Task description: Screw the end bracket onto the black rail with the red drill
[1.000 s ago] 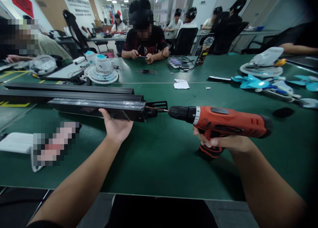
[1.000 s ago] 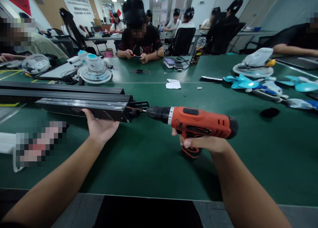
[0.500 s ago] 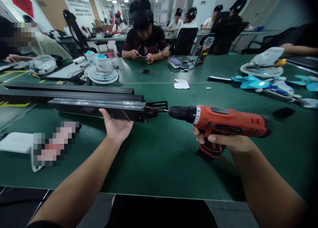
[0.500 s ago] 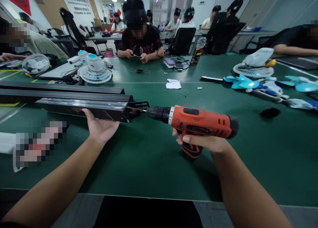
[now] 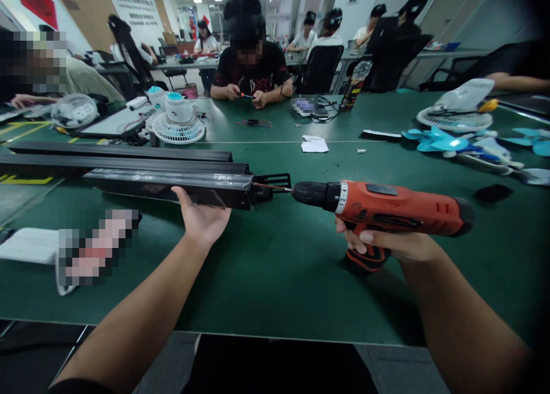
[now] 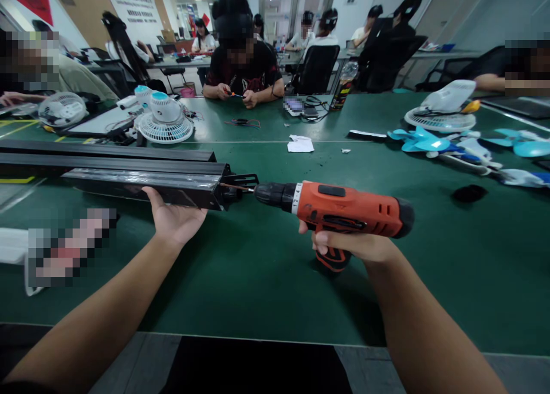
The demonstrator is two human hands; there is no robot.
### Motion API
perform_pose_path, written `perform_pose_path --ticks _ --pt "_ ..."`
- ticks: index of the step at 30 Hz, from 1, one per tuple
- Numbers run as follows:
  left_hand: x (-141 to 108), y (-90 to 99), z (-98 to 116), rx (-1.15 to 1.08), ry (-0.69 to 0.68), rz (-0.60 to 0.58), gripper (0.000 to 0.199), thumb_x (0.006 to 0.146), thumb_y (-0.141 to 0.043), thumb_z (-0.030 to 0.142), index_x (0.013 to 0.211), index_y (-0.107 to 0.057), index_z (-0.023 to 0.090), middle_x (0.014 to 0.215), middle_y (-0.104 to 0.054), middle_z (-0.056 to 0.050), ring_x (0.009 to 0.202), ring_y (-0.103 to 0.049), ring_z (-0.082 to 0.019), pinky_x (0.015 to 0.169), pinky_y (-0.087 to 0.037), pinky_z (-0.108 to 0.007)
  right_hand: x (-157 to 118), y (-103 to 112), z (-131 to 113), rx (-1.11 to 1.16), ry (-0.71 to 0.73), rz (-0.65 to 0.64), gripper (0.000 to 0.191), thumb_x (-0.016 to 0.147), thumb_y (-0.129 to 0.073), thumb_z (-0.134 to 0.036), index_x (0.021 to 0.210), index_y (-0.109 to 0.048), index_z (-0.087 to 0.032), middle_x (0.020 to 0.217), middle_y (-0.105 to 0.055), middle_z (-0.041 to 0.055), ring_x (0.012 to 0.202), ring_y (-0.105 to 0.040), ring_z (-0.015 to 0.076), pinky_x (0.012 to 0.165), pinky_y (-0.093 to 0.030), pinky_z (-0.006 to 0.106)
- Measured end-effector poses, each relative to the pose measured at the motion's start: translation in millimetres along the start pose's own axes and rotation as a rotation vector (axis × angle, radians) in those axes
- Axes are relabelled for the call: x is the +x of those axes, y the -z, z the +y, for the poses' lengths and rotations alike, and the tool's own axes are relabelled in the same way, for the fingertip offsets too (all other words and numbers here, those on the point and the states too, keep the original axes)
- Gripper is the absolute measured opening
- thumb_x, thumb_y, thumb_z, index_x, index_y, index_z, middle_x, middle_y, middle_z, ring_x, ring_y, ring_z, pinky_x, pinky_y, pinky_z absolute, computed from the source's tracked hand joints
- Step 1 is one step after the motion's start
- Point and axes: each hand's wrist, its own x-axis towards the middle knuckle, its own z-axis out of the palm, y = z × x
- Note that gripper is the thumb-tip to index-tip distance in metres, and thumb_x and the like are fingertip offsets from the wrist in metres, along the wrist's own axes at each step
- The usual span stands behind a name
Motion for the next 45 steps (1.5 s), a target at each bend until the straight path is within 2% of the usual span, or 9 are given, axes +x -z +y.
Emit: perform_pose_path --ticks 4,8,13,16,20,24,31,38,45 --pt "1.1 1.6 -0.3 0.004 0.0 0.016 0.098 0.103 -0.047 0.098 0.175 -0.057 0.032 0.152 -0.083 -0.01 0.151 -0.072 -0.034 0.118 -0.064 -0.043 -1.7 -0.6 1.3 -0.002 -0.023 0.035 0.028 0.093 -0.1 -0.038 0.116 -0.091 -0.024 0.101 -0.087 0.0071 0.055 -0.073 0.0139 0.056 -0.072 0.029" --pt "3.1 5.8 0.6 -0.028 0.005 -0.029 0.094 0.104 -0.048 0.095 0.174 -0.058 0.034 0.151 -0.084 -0.01 0.149 -0.074 -0.035 0.116 -0.065 -0.045 -0.9 -1.2 0.9 -0.026 -0.036 0.054 0.029 0.093 -0.099 -0.042 0.114 -0.09 -0.024 0.099 -0.086 0.0073 0.054 -0.071 0.014 0.054 -0.07 0.03" --pt "3.5 7.1 1.2 -0.017 0.005 -0.022 0.095 0.104 -0.048 0.095 0.173 -0.059 0.031 0.151 -0.084 -0.012 0.15 -0.074 -0.035 0.113 -0.067 -0.045 -0.5 -1.6 0.0 -0.041 -0.036 0.014 0.025 0.097 -0.097 -0.043 0.111 -0.091 -0.024 0.085 -0.08 0.0042 0.054 -0.069 0.0138 0.054 -0.069 0.028" --pt "3.0 5.7 0.9 -0.002 0.008 -0.019 0.093 0.104 -0.05 0.095 0.173 -0.059 0.033 0.152 -0.083 -0.011 0.153 -0.072 -0.035 0.117 -0.065 -0.045 -0.5 -1.7 -0.3 -0.03 -0.019 0.035 0.024 0.096 -0.098 -0.041 0.112 -0.091 -0.024 0.093 -0.083 0.006 0.056 -0.071 0.0142 0.055 -0.07 0.029" --pt "3.2 5.6 0.9 0.002 0.01 -0.016 0.093 0.104 -0.05 0.095 0.172 -0.06 0.033 0.152 -0.083 -0.01 0.151 -0.073 -0.034 0.12 -0.063 -0.045 2.2 -1.0 -1.5 -0.089 0.067 0.056 0.028 0.094 -0.1 -0.037 0.119 -0.09 -0.027 0.098 -0.089 0.0074 0.079 -0.085 0.0235 0.073 -0.076 0.035" --pt "3.4 6.6 0.9 -0.005 0.01 -0.016 0.095 0.103 -0.049 0.097 0.173 -0.06 0.034 0.151 -0.083 -0.01 0.151 -0.072 -0.035 0.12 -0.063 -0.045 4.4 1.6 -0.4 -0.166 0.146 0.019 0.026 0.098 -0.095 -0.039 0.121 -0.09 -0.027 0.102 -0.091 0.0087 0.098 -0.089 0.029 0.089 -0.077 0.041" --pt "0.5 1.7 -0.3 -0.004 -0.005 -0.001 0.096 0.104 -0.048 0.096 0.173 -0.059 0.031 0.154 -0.082 -0.011 0.153 -0.071 -0.036 0.117 -0.065 -0.045 -1.2 5.9 8.4 -0.116 0.13 0.02 0.032 0.101 -0.094 -0.035 0.133 -0.089 -0.032 0.108 -0.093 0.0067 0.104 -0.091 0.0284 0.098 -0.076 0.042" --pt "3.7 7.7 -0.1 -0.026 0.012 -0.033 0.095 0.102 -0.051 0.096 0.175 -0.056 0.036 0.156 -0.081 -0.009 0.159 -0.067 -0.037 0.121 -0.063 -0.047 -0.4 6.4 8.3 -0.122 0.122 0.016 0.029 0.1 -0.094 -0.035 0.129 -0.09 -0.031 0.106 -0.093 0.0067 0.102 -0.091 0.0285 0.099 -0.077 0.043" --pt "2.3 4.8 -0.1 -0.025 0.007 -0.019 0.095 0.104 -0.049 0.095 0.172 -0.06 0.031 0.154 -0.082 -0.011 0.156 -0.07 -0.036 0.118 -0.065 -0.045 -0.3 7.1 7.9 -0.163 0.135 0.018 0.022 0.102 -0.092 -0.035 0.123 -0.092 -0.03 0.107 -0.093 0.0069 0.103 -0.091 0.0285 0.101 -0.077 0.043"
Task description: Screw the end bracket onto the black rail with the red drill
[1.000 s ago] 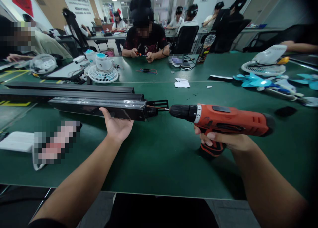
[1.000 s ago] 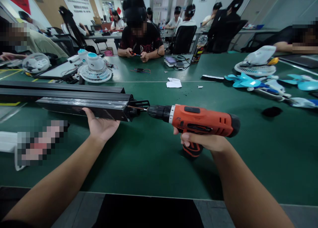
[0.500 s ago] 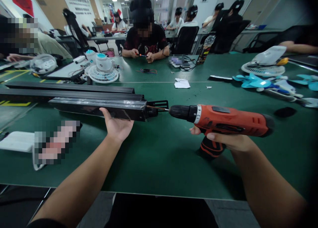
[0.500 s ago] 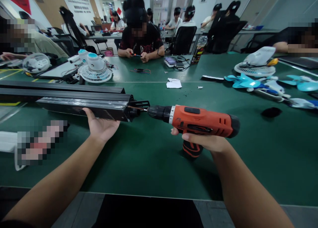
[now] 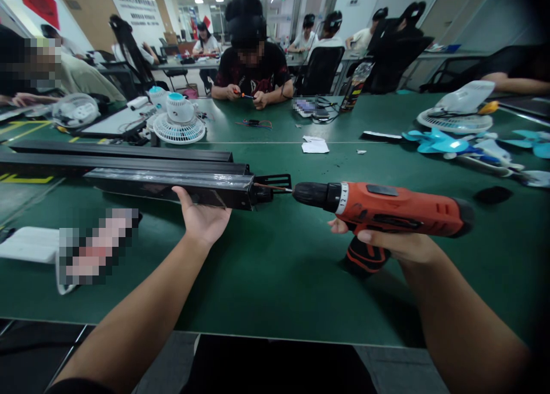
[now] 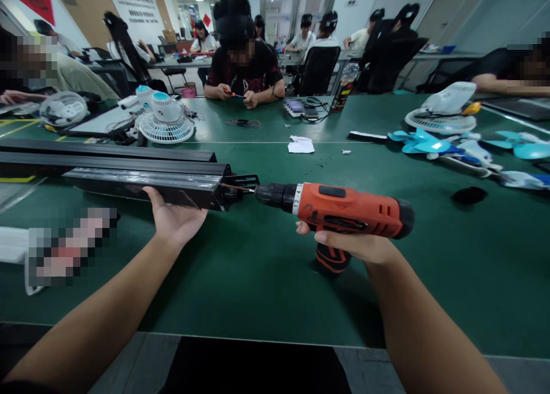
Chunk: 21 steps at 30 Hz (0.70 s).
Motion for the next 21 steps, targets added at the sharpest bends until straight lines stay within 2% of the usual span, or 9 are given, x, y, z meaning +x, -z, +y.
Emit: perform_pose_path --ticks 4,8,15,21 --pt "-1.5 -4.6 -1.4 0.011 -0.018 0.019 0.091 0.105 -0.053 0.093 0.17 -0.062 0.03 0.155 -0.082 -0.011 0.154 -0.071 -0.035 0.117 -0.064 -0.044 -0.4 1.0 3.8 0.006 0.033 -0.001 0.03 0.101 -0.093 -0.036 0.131 -0.091 -0.034 0.108 -0.094 0.0047 0.103 -0.092 0.0278 0.099 -0.078 0.041" --pt "-1.5 -5.2 -2.3 0.038 -0.03 0.048 0.089 0.106 -0.054 0.09 0.171 -0.062 0.029 0.156 -0.081 -0.011 0.157 -0.068 -0.035 0.119 -0.063 -0.043 -0.1 1.0 3.9 -0.012 0.028 -0.003 0.029 0.103 -0.092 -0.036 0.131 -0.091 -0.035 0.109 -0.094 0.0044 0.105 -0.091 0.0282 0.101 -0.077 0.041" --pt "3.5 5.1 -0.5 0.023 -0.013 -0.01 0.091 0.105 -0.055 0.091 0.173 -0.059 0.031 0.157 -0.08 -0.011 0.158 -0.067 -0.037 0.118 -0.064 -0.045 0.0 0.8 2.9 -0.009 0.03 -0.022 0.032 0.104 -0.091 -0.035 0.136 -0.089 -0.037 0.11 -0.093 0.0044 0.104 -0.091 0.0288 0.1 -0.078 0.043" --pt "1.3 -0.2 -0.8 0.058 -0.022 0.036 0.09 0.106 -0.054 0.09 0.171 -0.061 0.029 0.155 -0.082 -0.012 0.158 -0.067 -0.036 0.117 -0.064 -0.044 -0.1 1.1 3.7 -0.006 0.008 -0.008 0.032 0.101 -0.093 -0.038 0.133 -0.089 -0.037 0.107 -0.093 0.0051 0.1 -0.091 0.0306 0.097 -0.079 0.047"
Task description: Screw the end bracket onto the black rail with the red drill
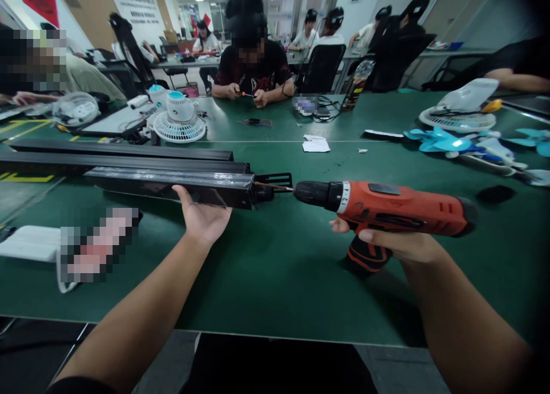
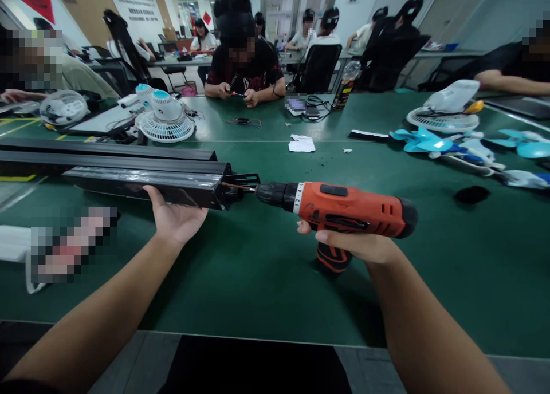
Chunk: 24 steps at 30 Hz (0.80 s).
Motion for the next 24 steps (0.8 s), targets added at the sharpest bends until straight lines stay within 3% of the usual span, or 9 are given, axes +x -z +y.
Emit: perform_pose_path --ticks 19,24 --pt "-6.0 -11.2 -3.3 0.036 -0.029 0.051 0.086 0.106 -0.055 0.09 0.164 -0.068 0.028 0.156 -0.08 -0.011 0.158 -0.066 -0.034 0.125 -0.06 -0.044 0.8 -5.1 -8.2 -0.032 -0.051 0.087 0.021 0.095 -0.096 -0.039 0.115 -0.094 -0.032 0.101 -0.093 0.0064 0.097 -0.091 0.0326 0.094 -0.078 0.047" --pt "-5.5 -8.7 -2.8 0.05 -0.025 0.031 0.088 0.105 -0.056 0.092 0.166 -0.066 0.029 0.159 -0.079 -0.011 0.161 -0.064 -0.034 0.127 -0.058 -0.044 3.3 -6.5 -11.2 -0.041 -0.024 0.078 0.021 0.094 -0.097 -0.037 0.114 -0.093 -0.03 0.098 -0.093 0.0056 0.093 -0.091 0.0297 0.091 -0.079 0.043"
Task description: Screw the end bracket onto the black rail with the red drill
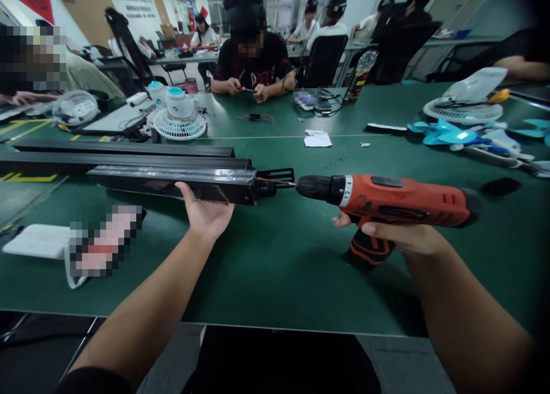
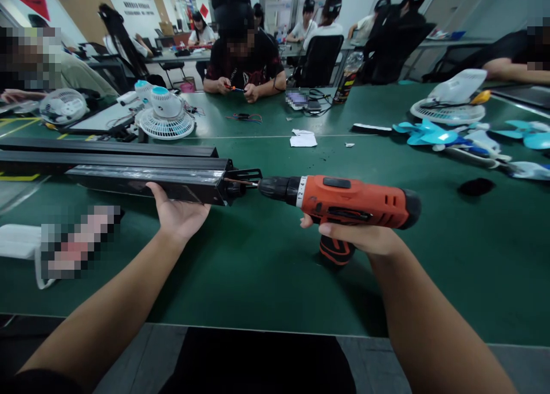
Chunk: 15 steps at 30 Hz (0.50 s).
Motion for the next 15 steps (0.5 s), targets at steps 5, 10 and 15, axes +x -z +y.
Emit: perform_pose_path --ticks 5,10,15 --pt "1.7 1.8 0.2 0.01 0.006 -0.01 0.089 0.104 -0.054 0.093 0.165 -0.066 0.031 0.153 -0.082 -0.01 0.155 -0.069 -0.034 0.124 -0.06 -0.044 2.7 1.1 1.1 0.01 0.053 -0.039 0.023 0.099 -0.095 -0.039 0.12 -0.092 -0.03 0.1 -0.093 0.0055 0.094 -0.09 0.0263 0.094 -0.078 0.039" --pt "0.5 -0.1 0.0 0.021 -0.008 -0.019 0.087 0.103 -0.055 0.095 0.164 -0.068 0.035 0.148 -0.084 -0.008 0.152 -0.071 -0.035 0.12 -0.062 -0.044 3.2 2.6 3.2 0.0 0.047 -0.049 0.02 0.1 -0.094 -0.042 0.113 -0.092 -0.027 0.1 -0.092 0.0076 0.095 -0.089 0.0274 0.093 -0.078 0.042" --pt "-4.2 -6.9 0.1 0.044 -0.019 0.019 0.09 0.103 -0.052 0.095 0.165 -0.067 0.032 0.153 -0.082 -0.01 0.154 -0.069 -0.035 0.121 -0.061 -0.043 4.0 2.3 4.6 0.028 0.061 -0.064 0.021 0.1 -0.094 -0.038 0.117 -0.09 -0.025 0.101 -0.091 0.0076 0.095 -0.089 0.026 0.095 -0.077 0.041"
